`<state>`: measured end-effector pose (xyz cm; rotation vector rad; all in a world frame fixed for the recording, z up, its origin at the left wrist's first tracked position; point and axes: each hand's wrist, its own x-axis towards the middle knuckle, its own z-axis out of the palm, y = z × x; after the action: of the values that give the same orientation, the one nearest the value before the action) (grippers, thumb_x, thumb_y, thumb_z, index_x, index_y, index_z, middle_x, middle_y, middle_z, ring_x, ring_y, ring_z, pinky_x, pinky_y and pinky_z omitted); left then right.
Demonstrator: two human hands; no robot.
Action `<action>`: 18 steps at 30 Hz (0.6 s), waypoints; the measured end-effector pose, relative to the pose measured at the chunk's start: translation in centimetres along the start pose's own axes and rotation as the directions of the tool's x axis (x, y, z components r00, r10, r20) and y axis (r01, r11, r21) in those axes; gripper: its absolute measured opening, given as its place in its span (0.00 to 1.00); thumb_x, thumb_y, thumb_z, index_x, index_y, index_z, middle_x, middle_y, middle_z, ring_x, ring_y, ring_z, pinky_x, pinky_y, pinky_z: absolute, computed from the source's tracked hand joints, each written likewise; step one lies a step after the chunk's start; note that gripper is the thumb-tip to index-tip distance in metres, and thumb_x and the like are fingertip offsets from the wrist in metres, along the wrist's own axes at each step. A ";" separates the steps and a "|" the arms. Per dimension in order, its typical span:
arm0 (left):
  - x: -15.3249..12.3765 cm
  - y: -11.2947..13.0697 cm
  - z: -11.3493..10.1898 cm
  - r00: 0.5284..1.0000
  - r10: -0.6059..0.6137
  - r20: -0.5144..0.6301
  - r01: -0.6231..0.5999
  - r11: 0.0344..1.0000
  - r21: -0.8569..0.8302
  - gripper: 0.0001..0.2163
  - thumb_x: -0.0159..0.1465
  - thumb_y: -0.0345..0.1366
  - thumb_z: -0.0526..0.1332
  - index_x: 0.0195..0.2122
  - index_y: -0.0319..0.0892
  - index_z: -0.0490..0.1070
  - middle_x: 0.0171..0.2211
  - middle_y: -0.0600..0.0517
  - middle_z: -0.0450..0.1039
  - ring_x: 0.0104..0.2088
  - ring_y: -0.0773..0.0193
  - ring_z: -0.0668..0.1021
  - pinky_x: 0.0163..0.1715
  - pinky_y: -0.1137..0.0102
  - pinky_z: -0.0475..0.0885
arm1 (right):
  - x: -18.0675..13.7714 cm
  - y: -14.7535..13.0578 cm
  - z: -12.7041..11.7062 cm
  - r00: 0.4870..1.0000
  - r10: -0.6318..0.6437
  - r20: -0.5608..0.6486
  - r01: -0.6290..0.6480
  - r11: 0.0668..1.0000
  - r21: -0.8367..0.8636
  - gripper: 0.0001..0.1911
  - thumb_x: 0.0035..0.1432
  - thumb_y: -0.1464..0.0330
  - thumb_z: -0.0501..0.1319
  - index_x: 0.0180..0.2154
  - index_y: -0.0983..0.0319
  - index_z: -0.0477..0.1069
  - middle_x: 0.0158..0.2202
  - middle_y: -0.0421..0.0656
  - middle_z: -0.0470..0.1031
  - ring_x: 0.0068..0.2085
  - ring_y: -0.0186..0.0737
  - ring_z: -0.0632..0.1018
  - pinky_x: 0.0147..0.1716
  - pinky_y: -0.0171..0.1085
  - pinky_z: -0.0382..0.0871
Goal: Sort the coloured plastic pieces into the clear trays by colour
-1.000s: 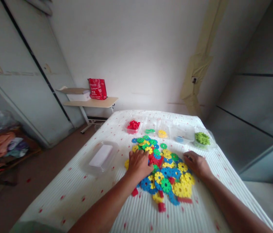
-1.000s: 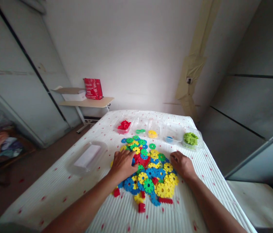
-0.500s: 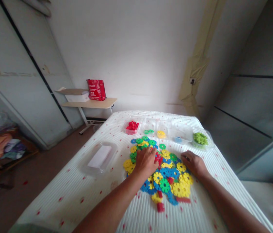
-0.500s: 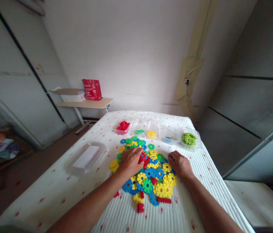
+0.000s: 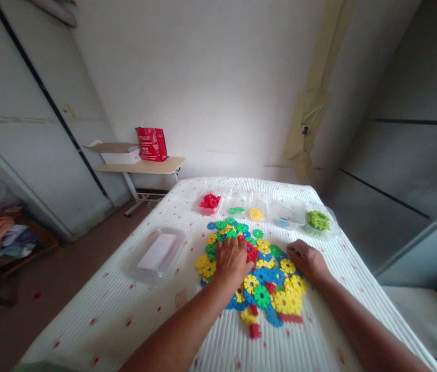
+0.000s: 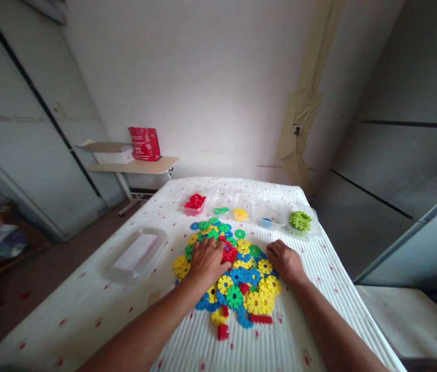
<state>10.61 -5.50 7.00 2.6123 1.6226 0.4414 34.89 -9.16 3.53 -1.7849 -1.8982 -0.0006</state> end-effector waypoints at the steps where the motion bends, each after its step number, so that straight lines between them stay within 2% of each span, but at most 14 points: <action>1: 0.0 0.0 0.1 1.000 0.001 -0.005 -0.001 1.000 0.008 0.17 0.54 0.40 0.62 0.45 0.41 0.70 0.41 0.41 0.72 0.45 0.48 0.71 0.47 0.54 0.62 | 0.0 0.0 0.0 1.000 0.001 -0.001 -0.001 1.000 0.001 0.17 0.58 0.61 0.48 0.29 0.60 0.72 0.29 0.43 0.72 0.30 0.38 0.75 0.30 0.34 0.67; 4: 0.0 -0.3 0.1 1.000 0.003 -0.023 -0.003 1.000 0.019 0.13 0.55 0.38 0.61 0.42 0.42 0.72 0.40 0.43 0.72 0.44 0.51 0.72 0.46 0.57 0.64 | 0.0 0.0 0.0 1.000 0.000 -0.006 0.000 1.000 -0.004 0.17 0.58 0.61 0.48 0.29 0.59 0.72 0.29 0.43 0.72 0.30 0.37 0.75 0.30 0.34 0.67; 11: -0.1 -1.5 -0.9 0.999 0.001 -0.039 -0.003 0.999 -0.051 0.11 0.57 0.38 0.59 0.39 0.43 0.73 0.37 0.46 0.72 0.39 0.55 0.74 0.41 0.62 0.67 | -0.1 0.1 0.0 1.000 -0.002 0.000 0.002 1.000 -0.019 0.17 0.58 0.62 0.48 0.29 0.60 0.72 0.29 0.43 0.72 0.30 0.38 0.75 0.30 0.34 0.66; 16: -0.2 -2.2 -1.8 0.999 -0.007 -0.038 0.002 0.989 -0.145 0.11 0.54 0.36 0.61 0.39 0.43 0.72 0.38 0.47 0.71 0.38 0.57 0.75 0.40 0.64 0.69 | -0.1 0.1 0.0 1.000 -0.023 0.013 0.023 0.999 -0.023 0.17 0.59 0.62 0.46 0.30 0.60 0.71 0.29 0.43 0.71 0.31 0.37 0.75 0.31 0.34 0.66; 18: -0.3 -2.7 -2.0 0.999 0.023 -0.046 -0.032 0.975 -0.218 0.10 0.52 0.35 0.62 0.36 0.43 0.72 0.37 0.48 0.71 0.38 0.58 0.75 0.41 0.66 0.70 | -0.1 0.0 -0.1 1.000 -0.018 0.016 0.018 1.000 -0.021 0.17 0.59 0.62 0.46 0.30 0.60 0.71 0.29 0.44 0.71 0.31 0.38 0.75 0.31 0.34 0.66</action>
<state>7.60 -4.75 8.42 2.4809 1.4569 0.6429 34.95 -9.26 3.53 -1.7869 -1.9318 -0.0135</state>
